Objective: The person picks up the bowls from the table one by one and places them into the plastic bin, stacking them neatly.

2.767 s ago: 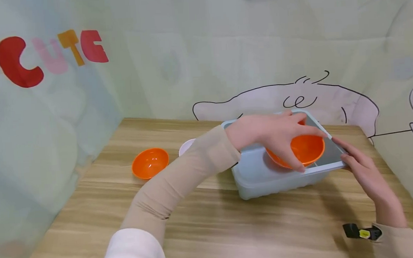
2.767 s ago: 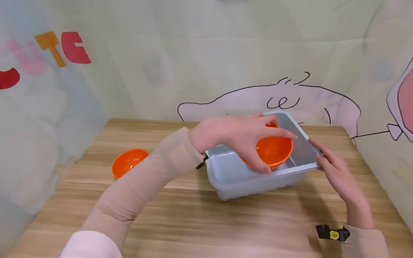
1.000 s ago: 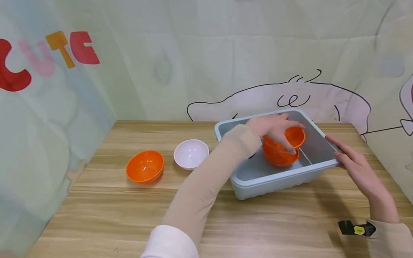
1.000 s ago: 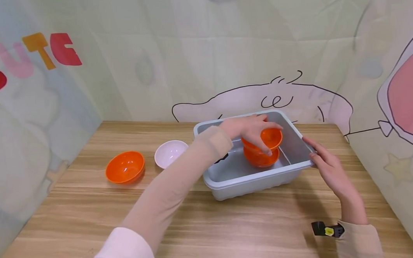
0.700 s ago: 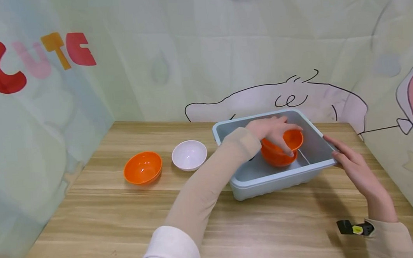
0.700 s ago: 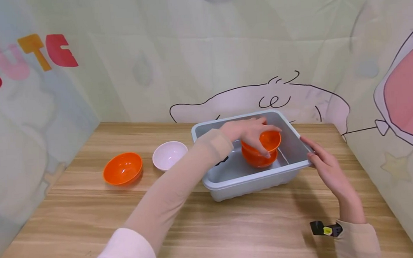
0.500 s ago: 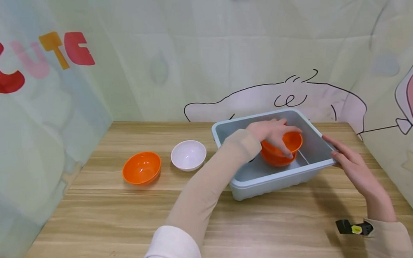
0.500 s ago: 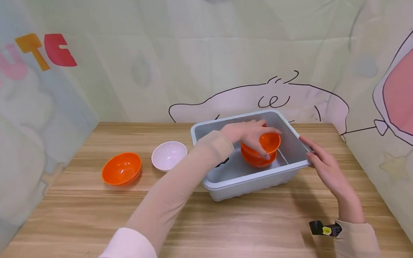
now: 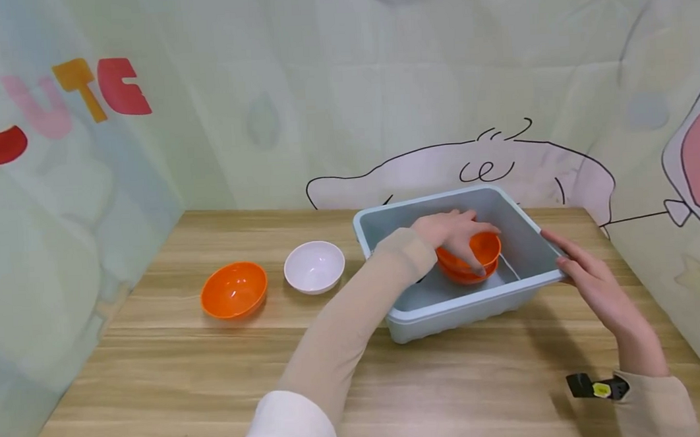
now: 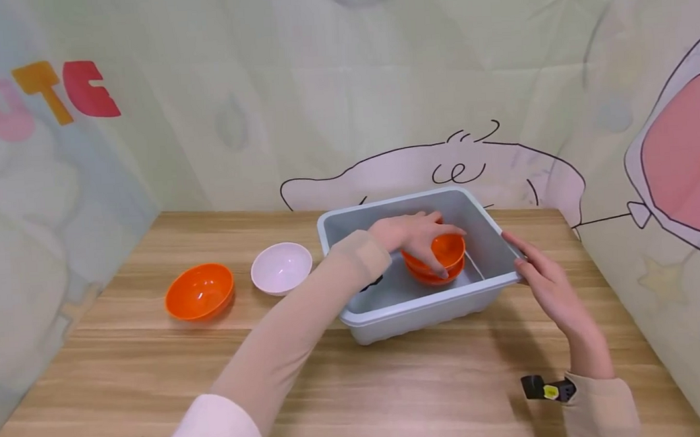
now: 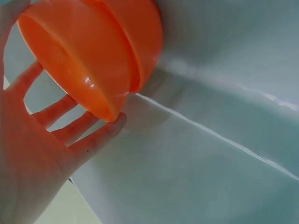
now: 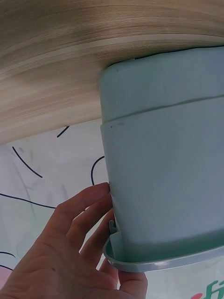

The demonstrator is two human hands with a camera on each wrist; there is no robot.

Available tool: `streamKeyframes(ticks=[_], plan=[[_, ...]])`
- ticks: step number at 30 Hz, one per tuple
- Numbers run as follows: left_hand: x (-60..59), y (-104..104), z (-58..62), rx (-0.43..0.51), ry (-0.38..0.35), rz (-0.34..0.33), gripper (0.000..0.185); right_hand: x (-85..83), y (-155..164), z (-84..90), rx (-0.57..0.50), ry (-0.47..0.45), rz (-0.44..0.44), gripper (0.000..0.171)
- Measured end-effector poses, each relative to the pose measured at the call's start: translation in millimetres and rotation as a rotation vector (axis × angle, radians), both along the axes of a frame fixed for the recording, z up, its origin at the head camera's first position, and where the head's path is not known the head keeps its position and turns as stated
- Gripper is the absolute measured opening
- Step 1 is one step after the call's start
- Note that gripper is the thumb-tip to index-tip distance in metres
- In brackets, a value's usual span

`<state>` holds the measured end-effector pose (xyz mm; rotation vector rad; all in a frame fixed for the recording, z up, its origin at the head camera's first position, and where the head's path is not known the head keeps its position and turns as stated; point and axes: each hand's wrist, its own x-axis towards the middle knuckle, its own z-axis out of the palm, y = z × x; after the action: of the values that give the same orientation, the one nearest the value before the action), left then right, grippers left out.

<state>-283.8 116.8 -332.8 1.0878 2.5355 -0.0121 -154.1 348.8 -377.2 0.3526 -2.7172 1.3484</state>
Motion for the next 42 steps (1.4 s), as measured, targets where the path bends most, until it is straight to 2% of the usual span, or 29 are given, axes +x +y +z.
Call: streamKeyframes(ticks=[5, 11, 42], plan=[[-2.2, 0.9, -3.1, 0.012, -0.001, 0.000, 0.080, -1.9, -2.6, 0.6, -0.014, 0.019, 0.011, 0.046], [-4.4, 5.1, -6.3, 0.002, 0.004, -0.033, 0.079, -0.7, -2.3, 0.2, -0.012, 0.015, 0.009, 0.046], [-4.7, 6.5, -18.0, -0.035, 0.007, -0.038, 0.079, 1.0, -1.7, 1.8, -0.005, 0.000, 0.015, 0.047]])
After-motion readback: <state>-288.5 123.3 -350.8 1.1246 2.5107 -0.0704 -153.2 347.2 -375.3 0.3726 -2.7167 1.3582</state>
